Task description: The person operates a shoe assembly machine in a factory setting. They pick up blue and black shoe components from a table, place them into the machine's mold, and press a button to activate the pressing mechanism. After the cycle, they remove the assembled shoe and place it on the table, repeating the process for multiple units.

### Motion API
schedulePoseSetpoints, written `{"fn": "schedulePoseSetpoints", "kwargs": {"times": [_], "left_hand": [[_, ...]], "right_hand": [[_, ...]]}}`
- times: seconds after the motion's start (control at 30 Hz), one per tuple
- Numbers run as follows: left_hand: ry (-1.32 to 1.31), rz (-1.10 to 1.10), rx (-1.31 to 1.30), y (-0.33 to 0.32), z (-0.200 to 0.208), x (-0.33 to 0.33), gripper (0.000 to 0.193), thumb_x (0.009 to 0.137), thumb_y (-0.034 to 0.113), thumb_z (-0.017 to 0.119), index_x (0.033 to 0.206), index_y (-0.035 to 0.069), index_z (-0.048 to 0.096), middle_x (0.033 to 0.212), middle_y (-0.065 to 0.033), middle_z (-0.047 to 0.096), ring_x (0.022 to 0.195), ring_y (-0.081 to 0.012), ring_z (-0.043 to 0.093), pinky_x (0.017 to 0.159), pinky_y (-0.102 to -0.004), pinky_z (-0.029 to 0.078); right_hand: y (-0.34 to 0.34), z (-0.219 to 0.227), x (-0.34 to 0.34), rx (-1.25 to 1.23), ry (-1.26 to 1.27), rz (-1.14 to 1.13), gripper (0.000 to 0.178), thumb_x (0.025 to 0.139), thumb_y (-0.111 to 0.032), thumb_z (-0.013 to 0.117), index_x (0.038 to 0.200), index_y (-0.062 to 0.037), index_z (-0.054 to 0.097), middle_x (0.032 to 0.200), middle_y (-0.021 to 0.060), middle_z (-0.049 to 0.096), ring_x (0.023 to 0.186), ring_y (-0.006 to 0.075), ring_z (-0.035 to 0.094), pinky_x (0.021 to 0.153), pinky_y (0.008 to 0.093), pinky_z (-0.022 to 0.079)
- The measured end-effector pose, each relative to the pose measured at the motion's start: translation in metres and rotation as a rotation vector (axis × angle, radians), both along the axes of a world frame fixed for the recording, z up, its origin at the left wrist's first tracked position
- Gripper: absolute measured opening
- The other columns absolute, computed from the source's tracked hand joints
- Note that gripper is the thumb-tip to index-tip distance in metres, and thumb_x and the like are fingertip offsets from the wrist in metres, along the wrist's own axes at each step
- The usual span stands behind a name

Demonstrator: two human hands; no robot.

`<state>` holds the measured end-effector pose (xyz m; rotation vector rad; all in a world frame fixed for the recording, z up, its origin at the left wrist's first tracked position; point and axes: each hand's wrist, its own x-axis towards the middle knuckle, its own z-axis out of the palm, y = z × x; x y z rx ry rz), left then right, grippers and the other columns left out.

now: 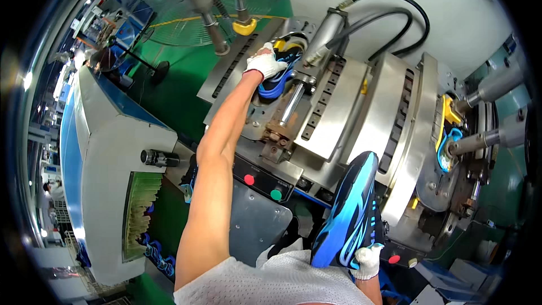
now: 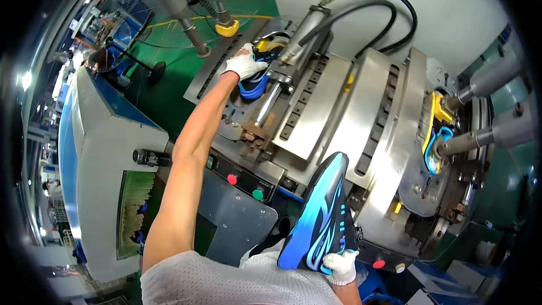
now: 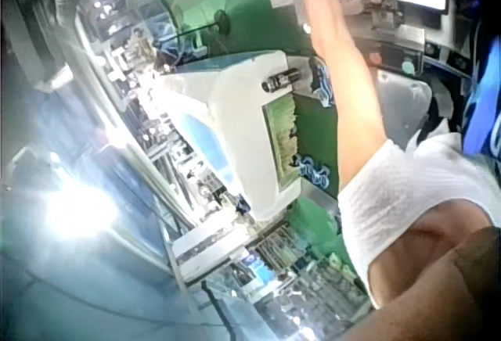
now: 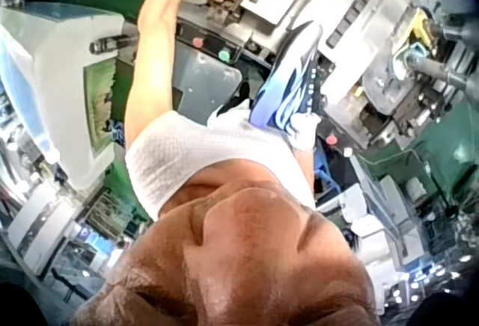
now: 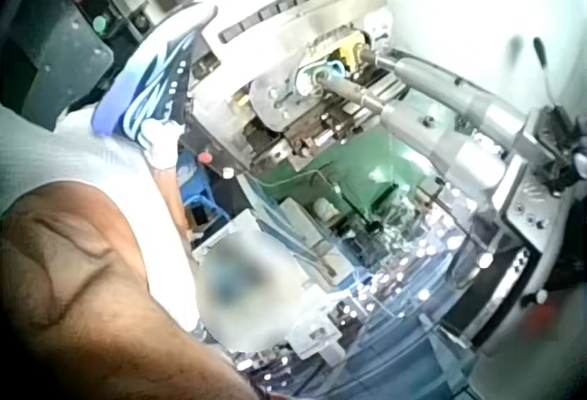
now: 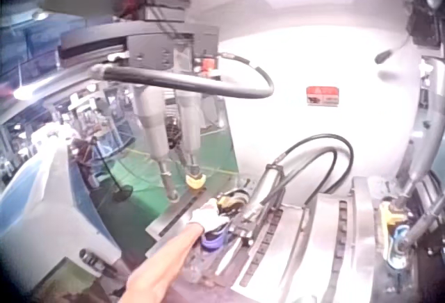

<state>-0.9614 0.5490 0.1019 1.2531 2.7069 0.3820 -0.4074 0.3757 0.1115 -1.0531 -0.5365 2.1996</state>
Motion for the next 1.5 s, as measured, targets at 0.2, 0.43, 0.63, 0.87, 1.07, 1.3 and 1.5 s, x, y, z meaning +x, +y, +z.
{"fn": "schedulePoseSetpoints", "kwargs": {"times": [0.2,0.43,0.63,0.87,1.07,1.3,1.5], "left_hand": [[-0.031,0.023,0.324,-0.133,0.079,0.025,0.078,0.076,0.044,0.083,0.135,0.002,0.055,0.128,-0.025,0.066,0.119,-0.0396,0.064,0.101,-0.0451,0.051],[-0.115,0.221,0.594,-0.387,0.041,0.099,0.068,0.073,0.024,0.089,0.13,0.001,0.059,0.117,-0.0194,0.069,0.108,-0.0312,0.068,0.096,-0.0396,0.053],[-0.308,0.744,0.342,-0.537,-0.048,0.18,0.066,0.07,0.025,0.09,0.125,0.003,0.061,0.113,-0.0174,0.071,0.103,-0.0327,0.07,0.092,-0.0415,0.054],[-0.124,1.261,0.095,-0.606,-0.138,0.271,0.066,0.072,0.028,0.088,0.126,0.002,0.06,0.112,-0.0169,0.071,0.099,-0.0319,0.07,0.091,-0.0402,0.053],[-0.15,1.363,0.192,-0.585,-0.197,0.311,0.07,0.077,0.024,0.088,0.133,0.0,0.056,0.124,-0.0192,0.063,0.115,-0.0349,0.063,0.102,-0.0425,0.049],[-0.104,1.323,0.229,-0.612,-0.203,0.312,0.077,0.08,0.041,0.084,0.14,0.005,0.051,0.134,-0.0199,0.058,0.127,-0.0365,0.056,0.108,-0.042,0.045],[-0.117,1.327,0.371,-0.642,-0.2,0.411,0.079,0.085,0.042,0.077,0.148,0.007,0.044,0.148,-0.0198,0.049,0.138,-0.0376,0.047,0.11,-0.052,0.04]], "right_hand": [[0.016,0.022,-0.08,0.097,-0.013,0.114,0.041,0.085,-0.004,0.073,0.124,-0.0005,0.06,0.094,0.0081,0.07,0.083,0.0187,0.071,0.075,0.0372,0.063],[0.085,0.066,-0.339,0.188,0.068,0.289,0.014,0.092,-0.004,0.072,0.106,-0.0037,0.069,0.102,0.0105,0.074,0.093,0.0228,0.073,0.085,0.0372,0.061],[0.213,-0.056,-0.508,0.805,-0.835,0.416,0.02,0.083,-0.01,0.075,0.1,0.0005,0.074,0.106,0.0141,0.073,0.09,0.0283,0.069,0.074,0.0457,0.058],[0.232,-0.116,-0.561,1.406,-1.526,0.804,0.035,0.091,-0.022,0.052,0.114,-0.0055,0.073,0.12,0.0195,0.073,0.107,0.0354,0.071,0.091,0.0419,0.055],[0.28,-0.155,-0.562,1.477,-1.632,0.53,0.038,0.093,-0.035,0.055,0.106,-0.0062,0.076,0.115,0.0158,0.074,0.104,0.0318,0.071,0.089,0.0428,0.053],[0.349,-0.167,-0.57,0.966,-0.974,1.064,0.048,0.103,-0.042,0.054,0.144,-0.0155,0.06,0.148,0.0086,0.058,0.133,0.0258,0.055,0.113,0.0374,0.042],[0.25,-0.136,-0.553,0.879,-0.528,0.908,0.062,0.095,-0.04,0.068,0.143,-0.0054,0.051,0.145,0.0168,0.057,0.126,0.0303,0.059,0.109,0.0432,0.047]]}}
